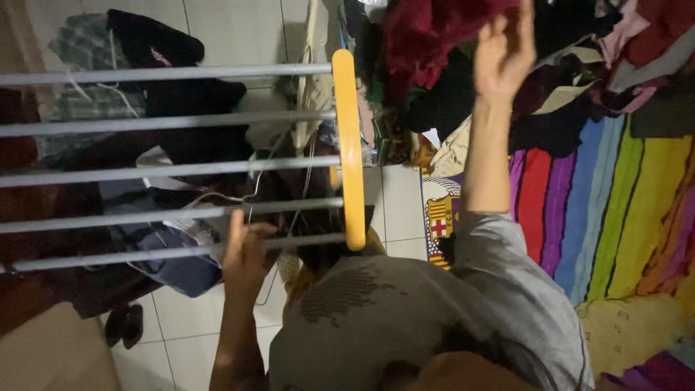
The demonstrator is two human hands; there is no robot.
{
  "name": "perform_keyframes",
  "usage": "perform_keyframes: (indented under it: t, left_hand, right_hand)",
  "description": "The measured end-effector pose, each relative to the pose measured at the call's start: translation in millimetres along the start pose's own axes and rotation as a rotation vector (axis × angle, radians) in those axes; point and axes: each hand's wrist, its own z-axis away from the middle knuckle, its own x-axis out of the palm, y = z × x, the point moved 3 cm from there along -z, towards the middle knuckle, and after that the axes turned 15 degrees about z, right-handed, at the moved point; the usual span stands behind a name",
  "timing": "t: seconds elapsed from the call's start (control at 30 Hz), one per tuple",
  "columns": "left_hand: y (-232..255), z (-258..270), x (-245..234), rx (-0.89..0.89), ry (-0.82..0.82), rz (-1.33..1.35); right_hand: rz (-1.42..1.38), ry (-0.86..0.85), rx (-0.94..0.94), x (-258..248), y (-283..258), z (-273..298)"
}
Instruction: The person removes various garments from a clothes drying rack and places them onto hangers. They then hang the clothes back onto the rack. The items handled include shirts, pants, and towels.
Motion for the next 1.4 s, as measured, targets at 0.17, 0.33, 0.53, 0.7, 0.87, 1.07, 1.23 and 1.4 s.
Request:
perform_keyframes:
  t: [0.17, 0.33, 0.53, 0.7, 0.87, 1.07, 1.23, 1.4]
  left_hand:
    - [22.4, 11.5, -9.9, -0.014, -0.024, -0.01]
    - [66.6, 28.2, -12.5, 0.368, -0.159, 0.06]
    - [64.7, 91.7, 5.5, 0.392, -0.554, 0.257]
    - [10.4, 101.6, -1.5, -0.087, -0.544, 0.526]
    - [18.6, 119.0, -56.6, -0.022, -0.623, 0.746]
    - [37.7, 169.8, -25.2, 0.573, -0.489, 0.107]
    - [13.1, 180.0, -8.2, 0.555, -0.535, -0.008]
    - [24.2, 215.8, -13.7, 0.466, -0.822, 0.043]
  right_hand:
    - [-0.004, -0.059, -0.088, 143.5, -120.5, 81.1]
    - [-0.037, -0.208, -0.104, 295.5, -170.9, 200.9]
    - [-0.177, -0.471, 0.006, 434.2, -125.6, 336.5]
    - [-0.12, -0.207, 0.101, 454.4, -108.0, 383.3]
    - [-0.021, 0.061, 0.25, 433.7, -106.6, 424.5]
    - [0.032, -0.07, 0.222, 442.9, -77.5, 497.8]
    - [0.066, 0.026, 0.264, 421.3, -102.3, 529.8]
    - [0.753, -0.014, 0.224, 401.0, -166.7, 548.6]
